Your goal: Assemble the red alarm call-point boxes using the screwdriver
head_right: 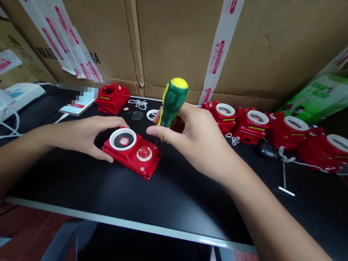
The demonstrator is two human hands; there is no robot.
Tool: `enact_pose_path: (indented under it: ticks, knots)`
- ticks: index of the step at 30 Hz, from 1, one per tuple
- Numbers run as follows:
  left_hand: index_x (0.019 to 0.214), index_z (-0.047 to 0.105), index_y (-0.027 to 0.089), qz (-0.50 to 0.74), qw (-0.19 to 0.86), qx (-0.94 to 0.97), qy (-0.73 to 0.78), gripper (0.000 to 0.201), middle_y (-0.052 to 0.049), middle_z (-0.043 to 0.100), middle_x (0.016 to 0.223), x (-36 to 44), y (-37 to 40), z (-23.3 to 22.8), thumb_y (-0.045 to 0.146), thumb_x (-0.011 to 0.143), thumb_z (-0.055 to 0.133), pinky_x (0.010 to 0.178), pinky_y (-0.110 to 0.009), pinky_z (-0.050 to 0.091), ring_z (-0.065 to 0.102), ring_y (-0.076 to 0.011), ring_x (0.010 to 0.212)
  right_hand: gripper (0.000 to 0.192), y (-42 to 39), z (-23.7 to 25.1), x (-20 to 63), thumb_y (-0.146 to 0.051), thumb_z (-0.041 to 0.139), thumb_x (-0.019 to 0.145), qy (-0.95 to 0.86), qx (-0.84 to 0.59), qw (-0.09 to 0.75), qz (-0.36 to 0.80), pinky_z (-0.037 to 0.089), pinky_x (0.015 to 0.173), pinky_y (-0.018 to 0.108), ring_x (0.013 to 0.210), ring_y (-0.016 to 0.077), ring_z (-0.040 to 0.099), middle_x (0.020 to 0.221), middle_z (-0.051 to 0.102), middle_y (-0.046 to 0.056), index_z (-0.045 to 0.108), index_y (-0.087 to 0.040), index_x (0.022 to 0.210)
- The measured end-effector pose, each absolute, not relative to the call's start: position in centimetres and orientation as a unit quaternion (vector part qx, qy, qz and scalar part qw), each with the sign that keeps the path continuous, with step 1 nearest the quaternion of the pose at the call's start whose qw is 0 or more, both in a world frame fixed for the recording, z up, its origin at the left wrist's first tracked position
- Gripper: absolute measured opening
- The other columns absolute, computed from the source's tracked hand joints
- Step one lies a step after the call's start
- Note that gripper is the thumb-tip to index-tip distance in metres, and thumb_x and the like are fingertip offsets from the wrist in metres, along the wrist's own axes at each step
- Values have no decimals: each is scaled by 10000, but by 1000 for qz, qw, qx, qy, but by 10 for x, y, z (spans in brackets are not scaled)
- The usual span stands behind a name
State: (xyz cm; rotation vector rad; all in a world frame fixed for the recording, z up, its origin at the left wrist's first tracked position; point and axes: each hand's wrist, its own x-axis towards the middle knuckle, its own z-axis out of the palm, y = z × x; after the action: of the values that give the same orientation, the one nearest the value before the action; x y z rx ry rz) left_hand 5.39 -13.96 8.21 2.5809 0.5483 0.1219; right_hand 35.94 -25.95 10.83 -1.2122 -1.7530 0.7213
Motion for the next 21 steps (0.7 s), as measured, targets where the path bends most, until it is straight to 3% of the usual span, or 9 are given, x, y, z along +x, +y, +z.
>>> enact_pose_path:
  ticks: [8,12,16,21]
  knots:
    - [1377,648,238,56,246,944,211,722,-94,731,1347,53,-140,81,550,799,946,1032,-391,564,713,-293,1204,353,-259,103,355,-468,962,822,-712,-436,462,298,630,853,458,979,310,756,1058,810,62,797,-223,1015]
    - [1370,653,233,54,255,941,217,734,-98,734,1315,55,-141,79,582,793,945,945,-377,581,719,-288,1129,377,-254,95,355,-465,969,814,-691,-411,479,351,634,871,445,950,282,749,1053,798,54,794,-217,1038]
    - [1329,671,204,86,233,945,214,747,-88,737,1138,61,-142,73,645,785,929,751,-325,552,680,-229,890,346,-249,92,359,-479,950,837,-696,-409,479,345,622,862,420,933,253,721,1061,761,62,802,-212,999]
    - [1240,698,186,146,215,940,220,746,-9,627,882,66,-144,65,701,752,928,624,-290,482,554,-165,706,313,-247,93,361,-507,928,854,-712,-431,462,306,623,868,438,928,244,697,1061,715,64,820,-223,933]
